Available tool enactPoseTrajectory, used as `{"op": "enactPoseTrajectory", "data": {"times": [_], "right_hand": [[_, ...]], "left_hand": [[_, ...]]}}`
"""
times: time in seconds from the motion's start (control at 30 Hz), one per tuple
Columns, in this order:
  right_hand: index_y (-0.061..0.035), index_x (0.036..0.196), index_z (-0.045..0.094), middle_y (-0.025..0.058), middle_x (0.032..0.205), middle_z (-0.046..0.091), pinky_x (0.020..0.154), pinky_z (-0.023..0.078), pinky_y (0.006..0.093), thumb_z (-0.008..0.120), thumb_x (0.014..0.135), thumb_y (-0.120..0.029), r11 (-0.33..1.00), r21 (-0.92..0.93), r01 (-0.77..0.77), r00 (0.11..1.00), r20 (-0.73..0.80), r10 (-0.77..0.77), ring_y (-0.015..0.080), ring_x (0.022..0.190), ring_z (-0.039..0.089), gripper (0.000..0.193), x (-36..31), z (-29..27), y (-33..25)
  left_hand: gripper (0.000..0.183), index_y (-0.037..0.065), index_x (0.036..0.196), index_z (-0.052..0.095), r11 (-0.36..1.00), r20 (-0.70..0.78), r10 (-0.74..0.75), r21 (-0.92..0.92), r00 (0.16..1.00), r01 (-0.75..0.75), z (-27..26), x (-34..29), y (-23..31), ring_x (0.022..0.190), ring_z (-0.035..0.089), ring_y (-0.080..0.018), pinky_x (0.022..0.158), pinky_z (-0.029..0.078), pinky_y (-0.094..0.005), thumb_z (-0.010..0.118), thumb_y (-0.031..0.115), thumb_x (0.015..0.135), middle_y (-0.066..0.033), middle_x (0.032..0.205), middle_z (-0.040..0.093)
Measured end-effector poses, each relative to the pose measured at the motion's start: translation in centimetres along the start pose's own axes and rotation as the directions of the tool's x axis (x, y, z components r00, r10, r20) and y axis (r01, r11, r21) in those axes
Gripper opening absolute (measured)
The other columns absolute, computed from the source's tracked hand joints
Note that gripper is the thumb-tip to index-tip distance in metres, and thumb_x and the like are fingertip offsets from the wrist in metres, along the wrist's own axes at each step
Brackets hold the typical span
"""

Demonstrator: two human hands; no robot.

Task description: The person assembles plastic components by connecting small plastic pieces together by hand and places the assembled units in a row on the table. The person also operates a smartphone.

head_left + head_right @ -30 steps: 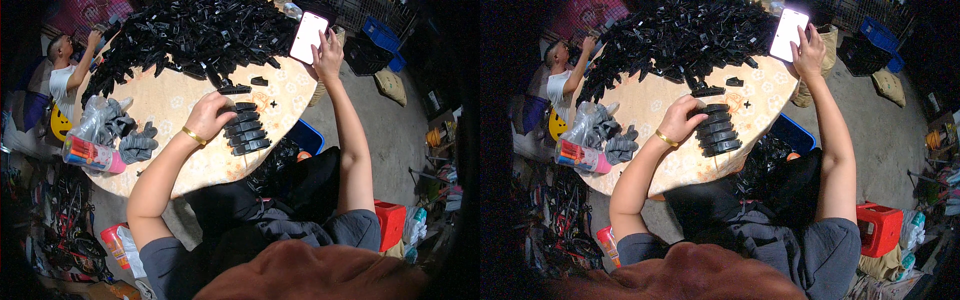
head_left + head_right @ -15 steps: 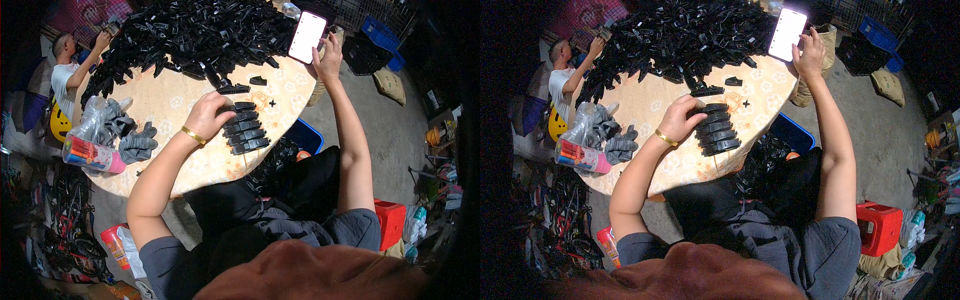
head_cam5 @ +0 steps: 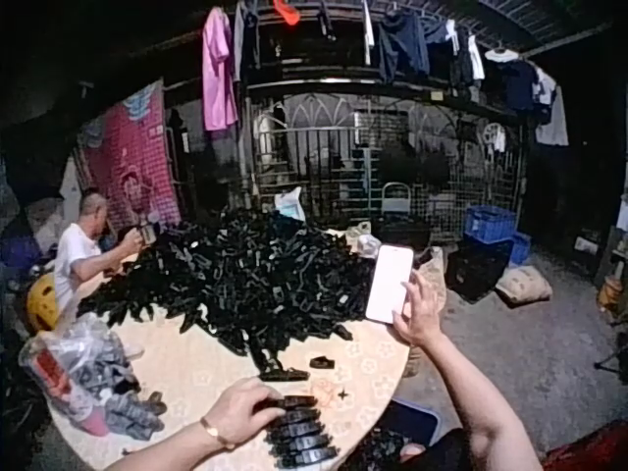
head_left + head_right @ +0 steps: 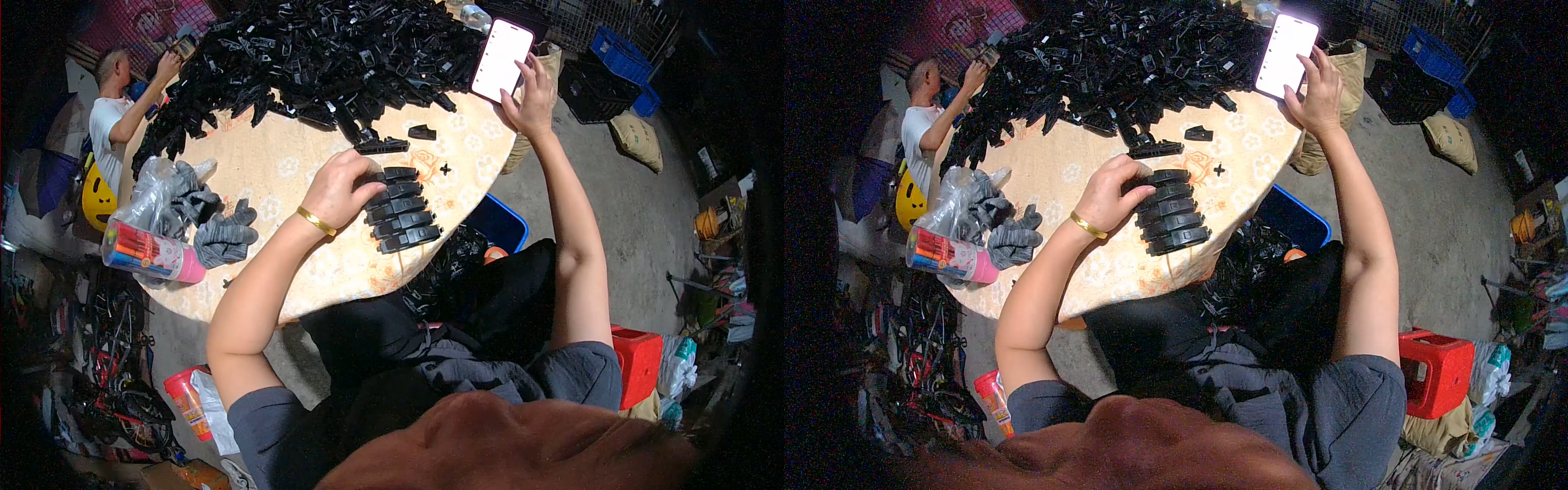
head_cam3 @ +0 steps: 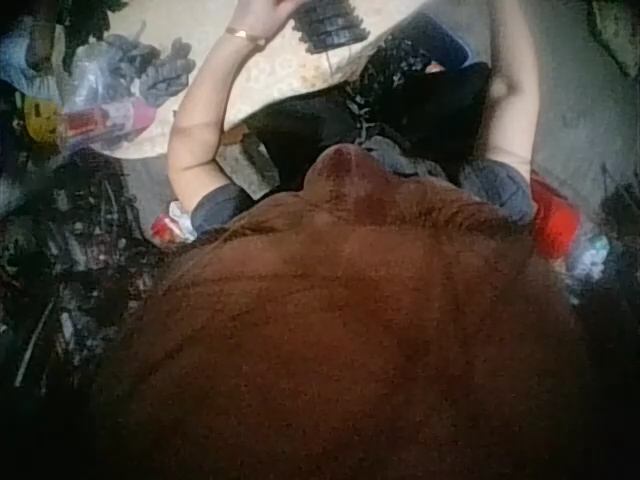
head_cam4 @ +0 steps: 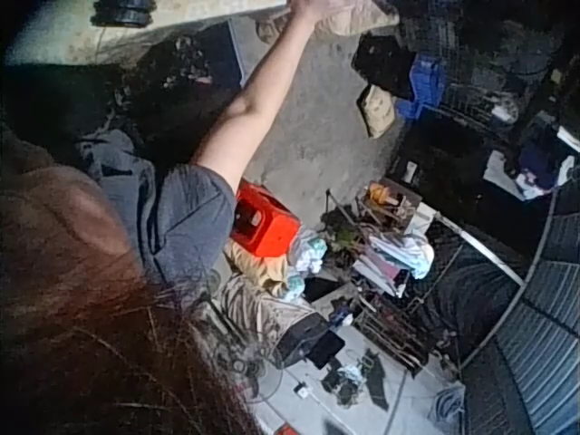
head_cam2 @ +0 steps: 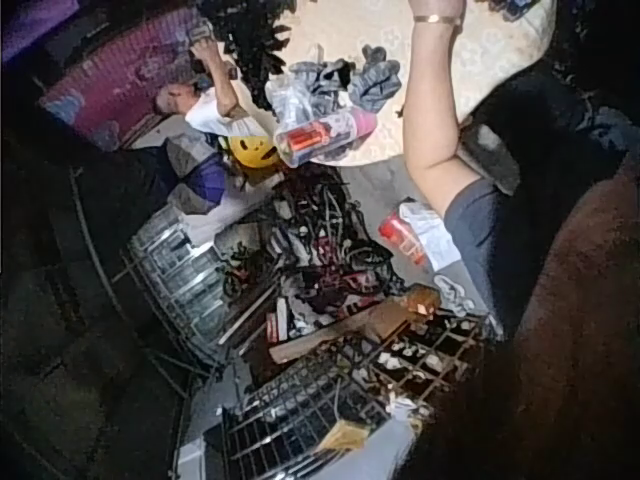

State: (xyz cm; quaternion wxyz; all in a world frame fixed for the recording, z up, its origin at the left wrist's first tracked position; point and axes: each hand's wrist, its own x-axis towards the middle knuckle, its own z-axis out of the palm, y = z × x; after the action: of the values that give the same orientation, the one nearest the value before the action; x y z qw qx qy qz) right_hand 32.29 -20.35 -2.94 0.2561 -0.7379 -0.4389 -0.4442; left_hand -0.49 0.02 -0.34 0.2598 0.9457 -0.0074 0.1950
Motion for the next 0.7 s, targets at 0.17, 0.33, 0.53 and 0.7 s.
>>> {"op": "enactPoseTrajectory", "data": {"times": [0.17,0.33,0.53,0.7], "right_hand": [[-0.0116,0.129,0.042,0.0135,0.136,0.036,0.097,0.031,0.0438,0.066,0.074,-0.027,1.000,-0.026,0.012,1.000,0.013,-0.011,0.0313,0.122,0.037,0.062,-0.1,0.0,0.0],[-0.0106,0.131,0.042,0.0131,0.138,0.037,0.097,0.031,0.0431,0.064,0.079,-0.030,0.998,-0.059,-0.002,0.998,-0.059,-0.002,0.0306,0.124,0.037,0.061,0.3,0.6,1.2],[-0.0164,0.129,0.047,0.0144,0.138,0.036,0.096,0.032,0.0477,0.059,0.084,-0.038,0.978,-0.192,-0.086,0.991,-0.113,0.064,0.0320,0.124,0.035,0.052,1.9,1.2,1.6],[-0.0206,0.126,0.053,0.0161,0.137,0.035,0.097,0.029,0.0524,0.055,0.086,-0.047,0.962,-0.216,-0.169,0.979,-0.154,0.137,0.0350,0.124,0.033,0.048,3.2,1.5,2.6]], "left_hand": [[0.021,0.001,0.089,0.061,1.000,-0.001,0.000,0.000,1.000,0.000,0.0,-0.1,-0.1,0.076,0.055,-0.0275,0.068,0.045,-0.0340,0.069,0.013,0.074,-0.0121,0.081,0.055],[0.020,0.001,0.088,0.061,1.000,-0.004,0.007,-0.007,1.000,-0.007,0.0,0.1,0.2,0.076,0.055,-0.0273,0.068,0.045,-0.0342,0.068,0.012,0.074,-0.0119,0.081,0.054],[0.020,0.001,0.088,0.061,1.000,-0.011,-0.005,-0.021,1.000,0.005,0.0,-0.1,0.1,0.074,0.054,-0.0268,0.067,0.045,-0.0339,0.069,0.012,0.074,-0.0118,0.081,0.054],[0.018,0.002,0.086,0.062,0.998,0.011,-0.055,-0.015,0.998,0.055,-0.1,0.0,0.4,0.078,0.055,-0.0285,0.071,0.045,-0.0353,0.069,0.013,0.073,-0.0122,0.082,0.056]]}}
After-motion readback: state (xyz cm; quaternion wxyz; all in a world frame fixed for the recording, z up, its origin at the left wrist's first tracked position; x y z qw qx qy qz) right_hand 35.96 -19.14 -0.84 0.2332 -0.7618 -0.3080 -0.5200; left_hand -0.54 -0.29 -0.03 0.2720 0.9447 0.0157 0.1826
